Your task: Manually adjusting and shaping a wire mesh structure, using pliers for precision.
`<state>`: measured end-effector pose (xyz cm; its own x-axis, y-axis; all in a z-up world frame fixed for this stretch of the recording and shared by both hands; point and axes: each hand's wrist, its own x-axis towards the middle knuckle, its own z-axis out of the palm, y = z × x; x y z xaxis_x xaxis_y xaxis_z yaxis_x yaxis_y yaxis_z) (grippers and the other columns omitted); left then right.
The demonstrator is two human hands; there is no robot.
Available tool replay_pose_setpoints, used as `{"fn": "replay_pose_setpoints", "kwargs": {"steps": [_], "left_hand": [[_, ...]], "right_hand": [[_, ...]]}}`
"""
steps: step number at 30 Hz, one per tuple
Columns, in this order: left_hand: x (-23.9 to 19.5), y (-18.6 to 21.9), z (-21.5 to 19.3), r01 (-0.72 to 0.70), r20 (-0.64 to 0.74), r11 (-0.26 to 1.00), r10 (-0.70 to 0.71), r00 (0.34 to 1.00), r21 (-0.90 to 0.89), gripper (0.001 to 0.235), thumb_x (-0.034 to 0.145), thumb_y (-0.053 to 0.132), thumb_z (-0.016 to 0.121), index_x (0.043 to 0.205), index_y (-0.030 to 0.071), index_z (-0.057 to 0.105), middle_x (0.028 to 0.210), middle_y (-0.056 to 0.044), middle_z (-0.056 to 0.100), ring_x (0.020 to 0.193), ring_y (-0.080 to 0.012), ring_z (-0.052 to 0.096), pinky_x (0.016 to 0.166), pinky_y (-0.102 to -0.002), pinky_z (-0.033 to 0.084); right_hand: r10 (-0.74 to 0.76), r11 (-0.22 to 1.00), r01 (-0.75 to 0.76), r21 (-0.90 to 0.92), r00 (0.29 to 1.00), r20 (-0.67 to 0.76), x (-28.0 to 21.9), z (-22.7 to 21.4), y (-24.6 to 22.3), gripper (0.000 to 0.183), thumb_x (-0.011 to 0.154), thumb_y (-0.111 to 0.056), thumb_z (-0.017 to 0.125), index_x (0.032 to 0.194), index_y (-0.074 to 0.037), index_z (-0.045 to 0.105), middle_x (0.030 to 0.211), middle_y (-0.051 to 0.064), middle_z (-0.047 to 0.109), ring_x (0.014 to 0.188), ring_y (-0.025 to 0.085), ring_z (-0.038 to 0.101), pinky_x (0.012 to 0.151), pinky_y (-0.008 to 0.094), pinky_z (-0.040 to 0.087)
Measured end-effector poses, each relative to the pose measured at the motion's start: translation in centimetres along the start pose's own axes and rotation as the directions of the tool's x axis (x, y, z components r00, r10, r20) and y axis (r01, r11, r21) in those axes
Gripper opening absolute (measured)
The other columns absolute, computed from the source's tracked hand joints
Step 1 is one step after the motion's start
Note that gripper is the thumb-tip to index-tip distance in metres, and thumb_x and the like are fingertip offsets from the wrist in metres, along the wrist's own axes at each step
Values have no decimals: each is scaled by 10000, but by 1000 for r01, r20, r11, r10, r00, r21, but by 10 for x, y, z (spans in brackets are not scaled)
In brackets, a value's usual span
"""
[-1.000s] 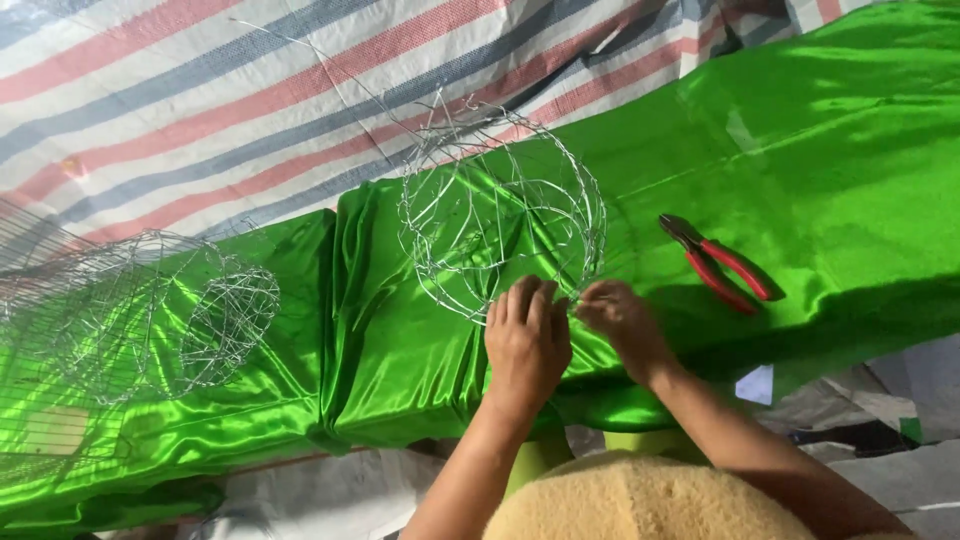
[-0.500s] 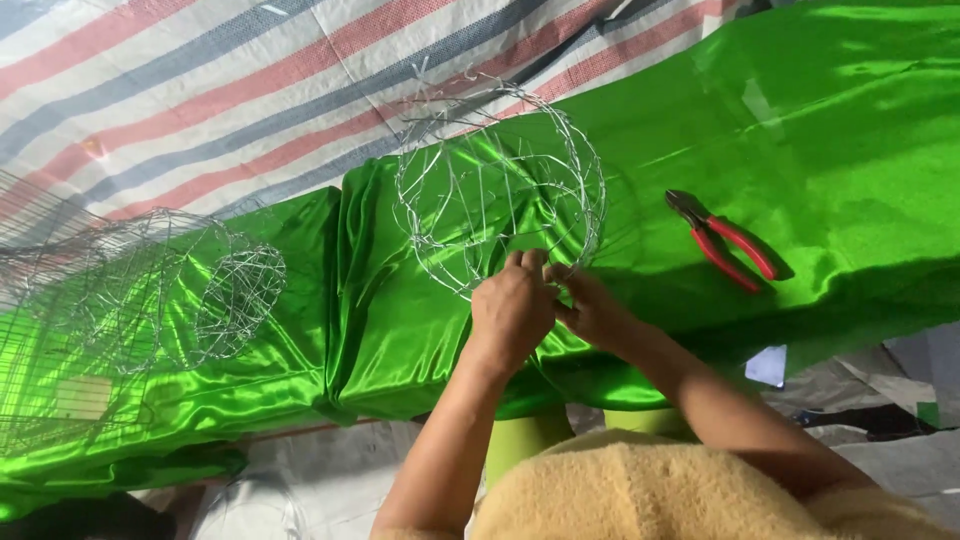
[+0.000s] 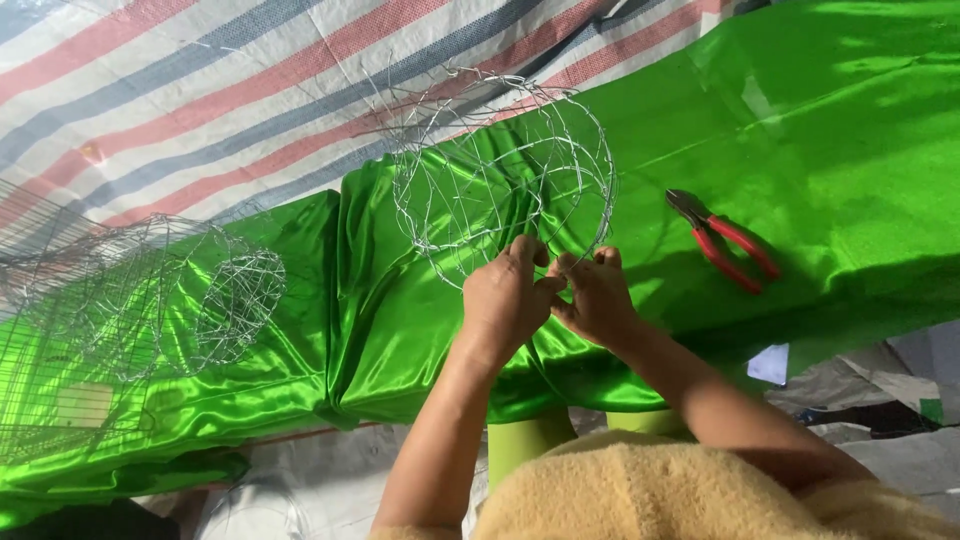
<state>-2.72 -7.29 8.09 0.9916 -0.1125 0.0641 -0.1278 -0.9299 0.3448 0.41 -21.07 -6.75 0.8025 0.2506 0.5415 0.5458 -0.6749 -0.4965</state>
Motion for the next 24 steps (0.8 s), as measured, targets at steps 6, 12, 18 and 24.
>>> {"fn": "replay_pose_setpoints", "kwargs": {"steps": [6,12,18,24], "left_hand": [[4,-6,19,46,-35,994,-43,998,104,240,833,454,681,967,296,560,835,21,673,801,-345,743,789,-490,595],[3,-18,43,-3,-137,989,24,990,150,279,795,464,717,919,283,545,778,26,641,691,-340,727,695,-488,599],[-25,13,-37,-416,-538,908,331,775,-41,442,942,301,706,1319,99,592,1289,-143,616,867,-412,737,605,-545,607],[37,-168,-30,-615,-923,714,-113,369,-333,303,933,-95,548,1198,52,540,946,-123,649,641,-188,601,590,-313,538]], "right_hand": [[-52,992,56,-114,998,39,-5,32,25,287,750,-275,771,957,-188,591,852,-23,676,842,256,696,947,504,399],[-119,992,114,-58,988,-101,-8,32,24,464,681,-254,815,1059,-141,571,875,19,699,861,263,713,906,476,380],[-189,977,211,31,926,-328,21,-8,-5,324,871,-423,767,1043,-196,612,1033,-17,711,1021,219,679,969,427,315],[33,937,128,325,894,-447,39,-15,25,191,965,-189,760,906,-129,589,847,44,693,802,257,636,932,420,403]]}}
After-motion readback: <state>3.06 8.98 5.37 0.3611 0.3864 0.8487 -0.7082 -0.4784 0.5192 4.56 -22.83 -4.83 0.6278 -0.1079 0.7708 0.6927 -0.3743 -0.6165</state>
